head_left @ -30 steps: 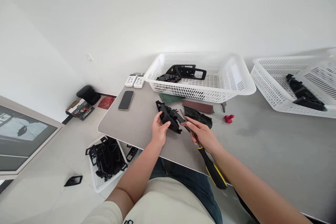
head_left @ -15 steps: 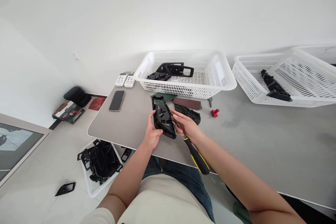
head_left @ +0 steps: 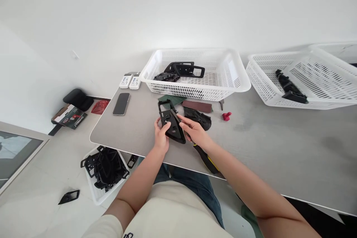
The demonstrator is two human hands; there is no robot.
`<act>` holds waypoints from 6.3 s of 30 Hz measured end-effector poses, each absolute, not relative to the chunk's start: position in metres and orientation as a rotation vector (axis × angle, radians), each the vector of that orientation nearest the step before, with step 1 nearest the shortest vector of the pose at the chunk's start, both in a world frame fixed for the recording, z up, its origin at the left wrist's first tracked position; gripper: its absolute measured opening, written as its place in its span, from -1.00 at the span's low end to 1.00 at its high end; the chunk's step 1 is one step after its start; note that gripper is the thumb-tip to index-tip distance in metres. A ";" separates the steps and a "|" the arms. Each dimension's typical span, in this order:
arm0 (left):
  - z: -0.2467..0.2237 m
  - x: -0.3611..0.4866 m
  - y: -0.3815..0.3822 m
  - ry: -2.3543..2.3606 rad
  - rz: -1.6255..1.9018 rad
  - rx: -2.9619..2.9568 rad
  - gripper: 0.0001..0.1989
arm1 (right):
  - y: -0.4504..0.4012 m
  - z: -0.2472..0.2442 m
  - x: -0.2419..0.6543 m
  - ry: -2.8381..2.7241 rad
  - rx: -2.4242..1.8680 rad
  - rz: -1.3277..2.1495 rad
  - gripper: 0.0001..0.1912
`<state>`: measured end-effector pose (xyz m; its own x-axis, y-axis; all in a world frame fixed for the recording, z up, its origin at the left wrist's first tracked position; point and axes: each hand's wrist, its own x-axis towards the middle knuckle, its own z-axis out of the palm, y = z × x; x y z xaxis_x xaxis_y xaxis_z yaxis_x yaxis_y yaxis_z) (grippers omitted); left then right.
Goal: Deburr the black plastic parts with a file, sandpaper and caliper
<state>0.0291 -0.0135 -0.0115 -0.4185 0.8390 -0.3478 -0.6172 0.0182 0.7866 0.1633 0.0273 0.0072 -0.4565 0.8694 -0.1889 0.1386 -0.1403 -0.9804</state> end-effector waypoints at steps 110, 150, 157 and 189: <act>-0.029 0.023 0.004 1.348 1.875 0.298 -0.44 | 0.009 -0.003 0.183 -2.283 -1.141 0.640 -0.55; -0.025 0.023 0.001 1.403 1.806 0.359 -0.36 | 0.019 0.000 0.189 -2.317 -1.626 0.312 -0.52; -0.031 0.016 0.005 1.272 1.797 0.344 -0.50 | 0.043 0.007 0.212 -2.070 -1.956 0.372 -0.50; -0.024 0.003 0.016 1.025 1.836 0.275 -0.70 | 0.036 0.002 0.177 -2.430 -1.503 0.260 -0.62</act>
<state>0.0029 0.0157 -0.0244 -0.4972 0.8334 -0.2412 -0.6426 -0.1670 0.7478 0.1770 0.0358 0.0017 -0.4245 0.8954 0.1345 0.8466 0.4452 -0.2918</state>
